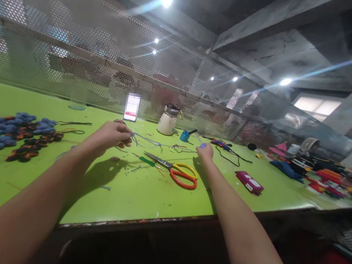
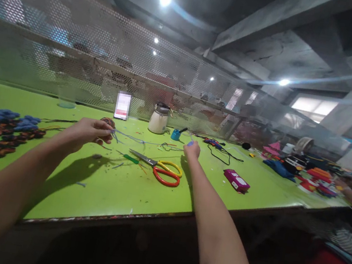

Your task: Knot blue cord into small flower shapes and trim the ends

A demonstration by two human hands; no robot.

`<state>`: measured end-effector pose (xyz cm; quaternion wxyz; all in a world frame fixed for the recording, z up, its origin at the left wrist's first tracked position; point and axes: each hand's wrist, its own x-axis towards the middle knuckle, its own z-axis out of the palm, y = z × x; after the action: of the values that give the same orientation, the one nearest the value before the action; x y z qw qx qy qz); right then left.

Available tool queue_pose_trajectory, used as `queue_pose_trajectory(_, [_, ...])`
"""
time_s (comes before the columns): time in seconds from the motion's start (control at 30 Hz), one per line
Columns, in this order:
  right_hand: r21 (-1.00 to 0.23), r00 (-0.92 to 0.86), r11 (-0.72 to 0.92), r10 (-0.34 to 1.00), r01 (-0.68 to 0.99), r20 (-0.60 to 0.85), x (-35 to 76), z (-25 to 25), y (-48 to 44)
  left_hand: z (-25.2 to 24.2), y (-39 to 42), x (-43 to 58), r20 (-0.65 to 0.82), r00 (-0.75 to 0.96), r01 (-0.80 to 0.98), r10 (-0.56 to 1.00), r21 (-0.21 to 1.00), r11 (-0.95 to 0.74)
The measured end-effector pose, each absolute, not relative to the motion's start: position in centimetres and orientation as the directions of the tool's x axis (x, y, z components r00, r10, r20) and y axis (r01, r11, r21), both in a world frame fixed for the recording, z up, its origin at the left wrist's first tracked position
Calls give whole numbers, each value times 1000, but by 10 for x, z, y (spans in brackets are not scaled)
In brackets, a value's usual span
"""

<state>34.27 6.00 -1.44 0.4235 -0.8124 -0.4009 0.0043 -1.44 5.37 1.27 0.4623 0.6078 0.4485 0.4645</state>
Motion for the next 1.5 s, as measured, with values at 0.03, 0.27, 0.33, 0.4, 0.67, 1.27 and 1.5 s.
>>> queue_pose_trajectory(0.03, [-663, 671, -350, 670, 662, 317, 342, -19, 59, 13, 55, -16, 170, 156, 113, 973, 976, -188])
queue_pose_trajectory(0.27, [-562, 436, -155, 801, 813, 409, 285, -5, 51, 13, 53, -16, 193, 253, 49, 948, 976, -211])
queue_pose_trajectory(0.33, [-533, 286, 9, 836, 846, 468, 252, 6, 46, 13, 50, -12, 168, 276, 65, 946, 979, -192])
queue_pose_trajectory(0.4, [-520, 129, 169, 863, 837, 488, 220, 15, 38, 14, 47, -9, 151, 288, 68, 946, 982, -178])
queue_pose_trajectory(0.67, [-735, -198, 519, 852, 436, 484, 166, 20, 21, 17, 39, -5, 121, 268, 80, 956, 986, -147])
queue_pose_trajectory(1.27, [-958, -316, 142, 923, -250, 219, 192, 17, 15, 12, 40, 2, 72, 252, -116, 965, 992, -44])
queue_pose_trajectory(1.5, [-965, -438, 199, 862, -171, 255, 195, 20, 10, 14, 38, 1, 51, 203, -149, 978, 989, -21])
